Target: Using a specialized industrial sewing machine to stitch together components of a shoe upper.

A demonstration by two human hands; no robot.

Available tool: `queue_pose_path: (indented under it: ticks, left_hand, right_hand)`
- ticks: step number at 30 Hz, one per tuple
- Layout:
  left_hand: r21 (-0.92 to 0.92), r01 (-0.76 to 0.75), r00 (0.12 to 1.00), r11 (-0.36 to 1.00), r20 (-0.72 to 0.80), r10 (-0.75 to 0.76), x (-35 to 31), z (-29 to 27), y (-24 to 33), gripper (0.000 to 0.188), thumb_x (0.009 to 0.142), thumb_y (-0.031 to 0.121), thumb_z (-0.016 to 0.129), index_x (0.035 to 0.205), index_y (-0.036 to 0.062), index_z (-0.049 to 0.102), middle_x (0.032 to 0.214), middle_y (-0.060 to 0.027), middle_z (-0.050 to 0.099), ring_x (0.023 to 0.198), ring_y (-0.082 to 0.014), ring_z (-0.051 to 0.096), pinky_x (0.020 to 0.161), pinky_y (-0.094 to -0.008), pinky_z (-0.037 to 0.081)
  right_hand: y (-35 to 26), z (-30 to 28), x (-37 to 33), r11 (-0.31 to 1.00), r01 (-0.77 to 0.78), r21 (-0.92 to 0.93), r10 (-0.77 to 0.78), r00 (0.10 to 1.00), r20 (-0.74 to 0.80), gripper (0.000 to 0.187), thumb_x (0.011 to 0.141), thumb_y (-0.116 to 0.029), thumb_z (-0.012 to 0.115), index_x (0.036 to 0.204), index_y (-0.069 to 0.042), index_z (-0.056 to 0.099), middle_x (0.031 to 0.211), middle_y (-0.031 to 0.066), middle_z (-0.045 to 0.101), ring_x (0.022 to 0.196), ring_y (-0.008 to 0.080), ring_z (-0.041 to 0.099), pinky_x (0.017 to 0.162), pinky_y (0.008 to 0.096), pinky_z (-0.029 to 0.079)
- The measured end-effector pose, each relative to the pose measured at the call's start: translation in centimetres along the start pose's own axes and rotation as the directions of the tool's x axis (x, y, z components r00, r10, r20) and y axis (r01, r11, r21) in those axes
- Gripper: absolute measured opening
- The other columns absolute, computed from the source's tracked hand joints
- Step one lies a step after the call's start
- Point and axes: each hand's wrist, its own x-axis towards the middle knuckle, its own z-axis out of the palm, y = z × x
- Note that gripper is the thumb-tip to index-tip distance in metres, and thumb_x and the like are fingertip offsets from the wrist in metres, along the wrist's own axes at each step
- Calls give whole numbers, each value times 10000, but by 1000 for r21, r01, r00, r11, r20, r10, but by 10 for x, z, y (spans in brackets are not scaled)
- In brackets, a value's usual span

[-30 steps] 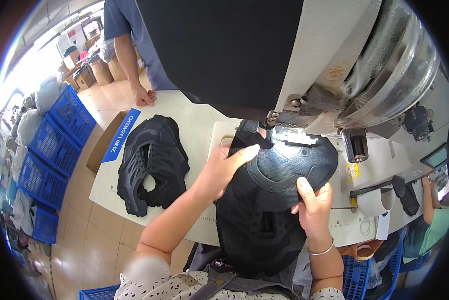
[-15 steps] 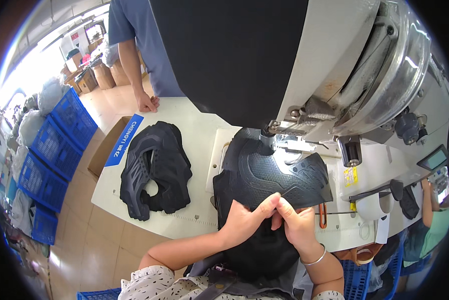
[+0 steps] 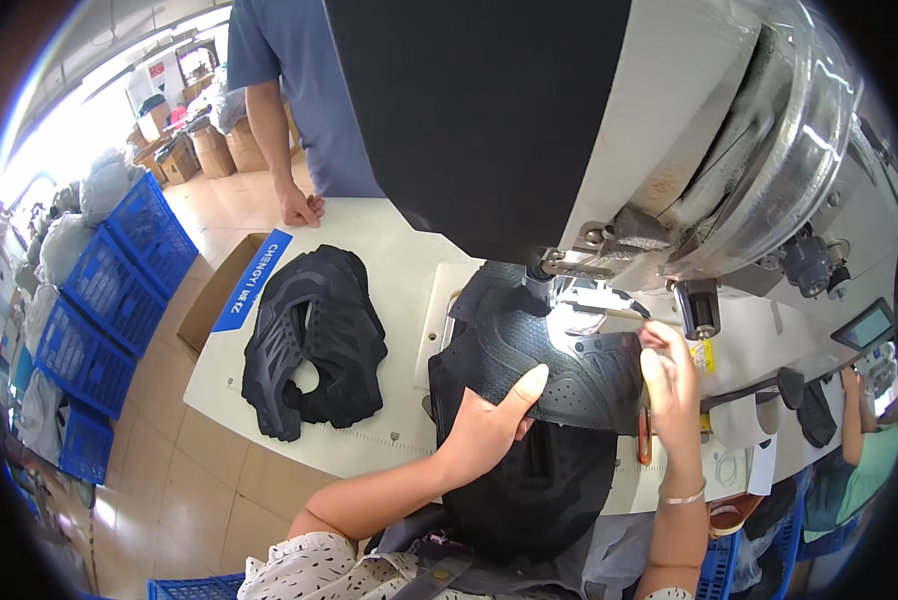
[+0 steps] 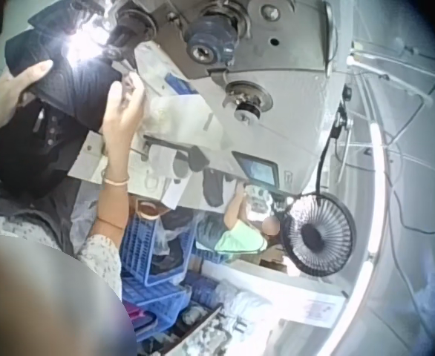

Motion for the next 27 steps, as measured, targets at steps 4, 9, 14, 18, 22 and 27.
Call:
queue_pose_path:
  ticks: [4, 9, 14, 18, 22, 27]
  left_hand:
    - [-4, -13, 1000, 1000, -21, 13, 2, 0, 0, 188, 870, 208, 567, 756, 73, 506, 611, 38, 472, 471, -44, 418, 418, -194, 340]
    - [8, 12, 1000, 1000, -23, -11, 5, -4, 3, 170, 867, 196, 566, 776, 66, 505, 620, 32, 473, 474, -47, 416, 422, -196, 339]
    - [30, -9, 1000, 1000, -7, 9, 7, -6, 5, 173, 868, 200, 564, 780, 64, 502, 622, 32, 474, 477, -48, 412, 428, -199, 341]
    - [30, 22, 1000, 999, -21, -22, 8, -5, 8, 175, 870, 201, 563, 784, 61, 502, 611, 33, 471, 480, -50, 413, 431, -198, 339]
    - [12, -2, 999, 1000, -32, 3, 8, -3, 9, 179, 871, 196, 561, 769, 61, 502, 605, 31, 471, 478, -50, 414, 429, -199, 335]
    - [31, 23, 997, 999, -79, -20, 13, -4, 9, 177, 870, 188, 560, 759, 64, 499, 595, 31, 460, 470, -47, 410, 422, -200, 331]
  right_hand:
    - [11, -4, 12, 893, -264, 364, 172, 949, 266, 203, 825, -124, 579, 976, -2, 519, 851, 4, 561, 769, 53, 505, 694, 206, 419]
    - [-4, -7, 17, 889, -199, 413, 114, 969, 221, 217, 811, -103, 598, 993, 0, 538, 754, -19, 561, 641, -1, 468, 587, 143, 384]
    - [-12, -9, 20, 918, -136, 371, 77, 982, 170, 253, 809, -122, 610, 1024, 4, 573, 742, -36, 560, 609, -5, 427, 556, 140, 341]
    - [-13, -11, 20, 931, -130, 342, 69, 980, 185, 239, 803, -120, 610, 1004, 7, 584, 751, -19, 580, 627, -3, 448, 577, 143, 360]
    - [-14, -13, 23, 917, -186, 353, 106, 967, 233, 246, 800, -84, 604, 1020, 9, 543, 888, 40, 576, 788, 83, 539, 729, 206, 433]
    - [-15, -11, 25, 902, -205, 379, 116, 963, 243, 259, 794, -96, 614, 1021, 5, 539, 954, 54, 564, 860, 102, 531, 791, 230, 419]
